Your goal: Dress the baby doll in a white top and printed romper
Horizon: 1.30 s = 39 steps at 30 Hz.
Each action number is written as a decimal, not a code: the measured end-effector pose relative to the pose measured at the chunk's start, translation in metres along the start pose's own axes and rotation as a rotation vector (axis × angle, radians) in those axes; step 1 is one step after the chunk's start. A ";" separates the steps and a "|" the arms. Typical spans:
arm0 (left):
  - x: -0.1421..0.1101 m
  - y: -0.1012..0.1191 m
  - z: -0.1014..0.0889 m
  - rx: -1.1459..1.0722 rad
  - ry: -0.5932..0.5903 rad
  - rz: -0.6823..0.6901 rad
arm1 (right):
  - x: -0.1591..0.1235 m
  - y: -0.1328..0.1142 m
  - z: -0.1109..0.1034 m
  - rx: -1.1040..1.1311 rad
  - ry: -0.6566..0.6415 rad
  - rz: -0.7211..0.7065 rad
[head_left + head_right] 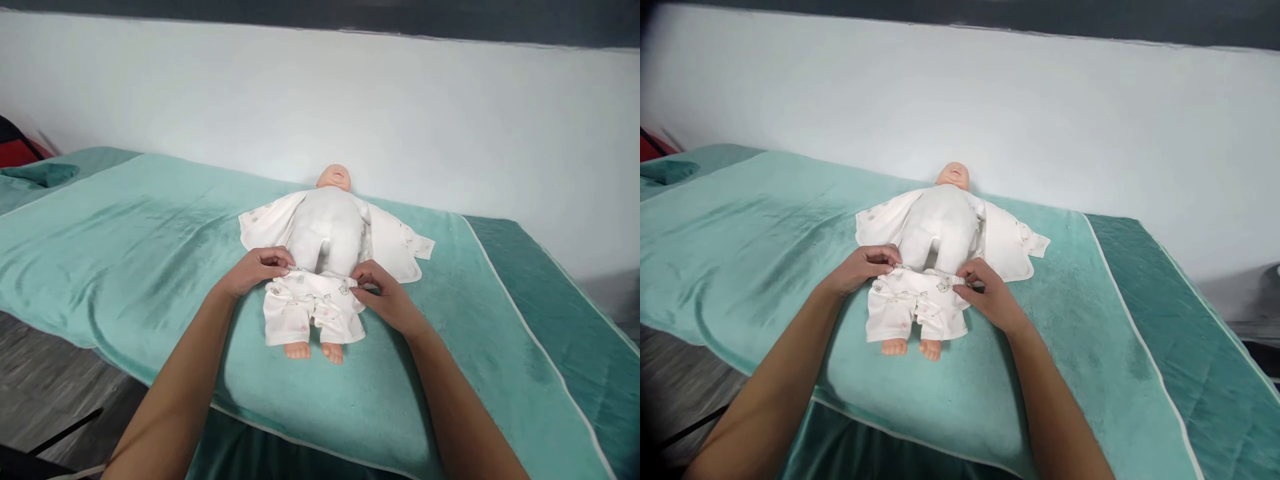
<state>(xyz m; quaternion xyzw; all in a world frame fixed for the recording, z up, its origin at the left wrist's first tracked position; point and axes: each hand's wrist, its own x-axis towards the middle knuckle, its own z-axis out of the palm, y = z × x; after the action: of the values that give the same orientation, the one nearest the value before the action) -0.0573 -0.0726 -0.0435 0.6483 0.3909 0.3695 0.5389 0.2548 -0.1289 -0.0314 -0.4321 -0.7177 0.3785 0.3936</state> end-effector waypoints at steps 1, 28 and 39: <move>0.000 0.001 -0.001 0.014 -0.032 0.003 | 0.001 -0.002 -0.001 -0.021 -0.020 -0.001; -0.006 0.002 0.003 -0.224 -0.103 -0.218 | 0.030 0.019 -0.006 0.037 0.047 0.181; -0.017 0.001 0.006 -0.077 -0.163 -0.187 | 0.024 0.010 -0.016 0.163 -0.180 0.229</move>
<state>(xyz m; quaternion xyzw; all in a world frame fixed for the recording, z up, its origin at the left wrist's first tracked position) -0.0590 -0.0910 -0.0439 0.6156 0.3900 0.2787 0.6255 0.2645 -0.1007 -0.0284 -0.4420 -0.6632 0.5150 0.3157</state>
